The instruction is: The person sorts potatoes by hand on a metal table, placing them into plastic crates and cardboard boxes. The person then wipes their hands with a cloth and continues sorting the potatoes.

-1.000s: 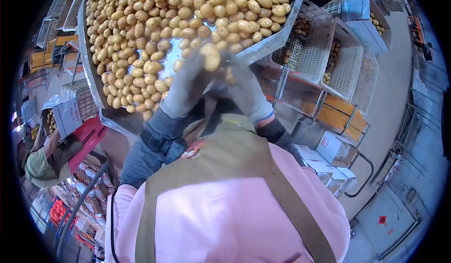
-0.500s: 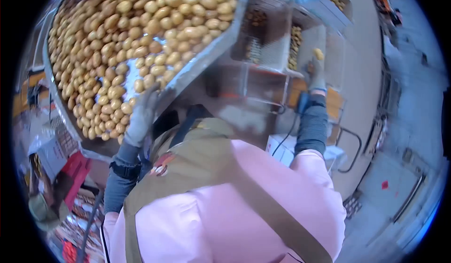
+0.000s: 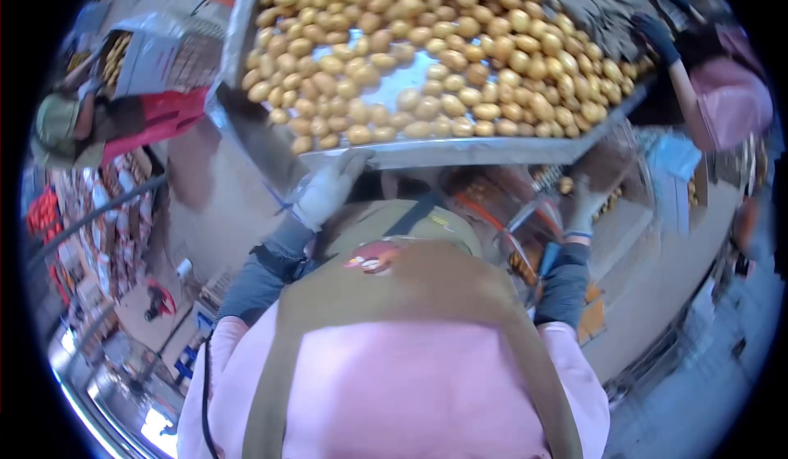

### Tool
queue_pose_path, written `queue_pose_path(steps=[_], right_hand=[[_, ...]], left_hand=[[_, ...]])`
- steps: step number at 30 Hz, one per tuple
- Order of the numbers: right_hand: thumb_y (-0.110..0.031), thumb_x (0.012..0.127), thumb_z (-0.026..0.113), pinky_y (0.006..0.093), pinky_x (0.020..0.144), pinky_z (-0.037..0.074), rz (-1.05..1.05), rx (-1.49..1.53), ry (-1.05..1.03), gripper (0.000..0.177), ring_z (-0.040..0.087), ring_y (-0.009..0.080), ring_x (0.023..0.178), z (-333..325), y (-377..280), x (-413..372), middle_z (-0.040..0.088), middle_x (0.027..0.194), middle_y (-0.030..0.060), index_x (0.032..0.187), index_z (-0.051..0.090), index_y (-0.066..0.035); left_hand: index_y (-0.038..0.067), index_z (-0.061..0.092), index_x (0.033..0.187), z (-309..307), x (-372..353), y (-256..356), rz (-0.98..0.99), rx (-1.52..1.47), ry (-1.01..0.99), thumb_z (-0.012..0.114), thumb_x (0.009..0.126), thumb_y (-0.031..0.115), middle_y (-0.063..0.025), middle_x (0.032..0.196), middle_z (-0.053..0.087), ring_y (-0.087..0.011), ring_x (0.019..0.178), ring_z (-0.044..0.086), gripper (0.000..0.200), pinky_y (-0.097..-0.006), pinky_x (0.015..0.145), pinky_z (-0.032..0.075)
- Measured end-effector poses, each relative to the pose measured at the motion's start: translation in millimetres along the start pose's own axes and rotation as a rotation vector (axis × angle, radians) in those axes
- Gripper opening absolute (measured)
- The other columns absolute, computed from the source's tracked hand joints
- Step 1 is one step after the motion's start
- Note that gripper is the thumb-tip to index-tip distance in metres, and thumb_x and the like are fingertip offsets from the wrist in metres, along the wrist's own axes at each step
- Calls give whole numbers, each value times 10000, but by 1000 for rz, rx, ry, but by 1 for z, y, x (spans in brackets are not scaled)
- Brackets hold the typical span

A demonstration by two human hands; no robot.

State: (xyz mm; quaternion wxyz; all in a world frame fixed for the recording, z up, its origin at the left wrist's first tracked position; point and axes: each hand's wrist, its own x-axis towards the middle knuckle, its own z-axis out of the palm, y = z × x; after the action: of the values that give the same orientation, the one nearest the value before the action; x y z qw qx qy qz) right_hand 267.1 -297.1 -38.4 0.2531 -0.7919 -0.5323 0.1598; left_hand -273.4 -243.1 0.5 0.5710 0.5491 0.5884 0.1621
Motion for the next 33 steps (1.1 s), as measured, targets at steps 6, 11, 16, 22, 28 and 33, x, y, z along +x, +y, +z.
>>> queue_pose_path(steps=[6, 11, 16, 22, 28, 33], right_hand=[[-35, 950, 609, 387, 1115, 392, -101, 265, 63, 422, 517, 288, 1279, 36, -209, 37, 532, 1399, 176, 1359, 531, 29], [-127, 791, 669, 456, 1086, 412, -726, 8, -740, 497, 530, 394, 1256, 201, -382, -2, 598, 1299, 196, 1276, 605, -40], [-317, 867, 636, 539, 1202, 197, -1282, -124, -703, 545, 371, 297, 1435, 319, -457, -7, 458, 1505, 112, 1384, 545, -167], [-466, 947, 574, 609, 1177, 187, -942, -451, -368, 646, 289, 348, 1495, 280, -363, 56, 338, 1615, 117, 1515, 444, -187], [-232, 881, 689, 487, 1029, 430, -745, -290, -453, 320, 557, 365, 1219, 230, -363, 57, 613, 1319, 159, 1174, 698, -105], [-341, 917, 648, 478, 1151, 322, -1046, -99, -337, 410, 472, 333, 1357, 326, -477, 133, 594, 1396, 89, 1294, 645, -181]], left_hand=[[38, 555, 1348, -33, -25, -57, -207, -796, 632, 537, 1046, 211, -63, 1135, 670, -135, 958, 609, 349, -287, 884, 520], [51, 515, 1380, -57, 16, -145, -34, -409, 882, 566, 1010, 246, -72, 1207, 624, -143, 999, 581, 421, -282, 864, 515], [35, 517, 1363, -111, 53, -74, -344, -1090, 763, 560, 1010, 268, -83, 1299, 565, -192, 1114, 563, 425, -313, 942, 485], [127, 532, 1383, -105, 49, -102, -33, -164, 865, 564, 983, 187, -123, 1284, 608, -287, 1125, 604, 405, -385, 931, 510], [172, 564, 1344, -103, 93, -59, -58, 540, 486, 556, 896, 117, -121, 1107, 626, -345, 1018, 641, 451, -477, 828, 525], [119, 592, 1217, -118, 124, -49, 70, 429, 408, 591, 903, 211, -171, 1104, 649, -355, 1036, 649, 327, -458, 850, 514]])
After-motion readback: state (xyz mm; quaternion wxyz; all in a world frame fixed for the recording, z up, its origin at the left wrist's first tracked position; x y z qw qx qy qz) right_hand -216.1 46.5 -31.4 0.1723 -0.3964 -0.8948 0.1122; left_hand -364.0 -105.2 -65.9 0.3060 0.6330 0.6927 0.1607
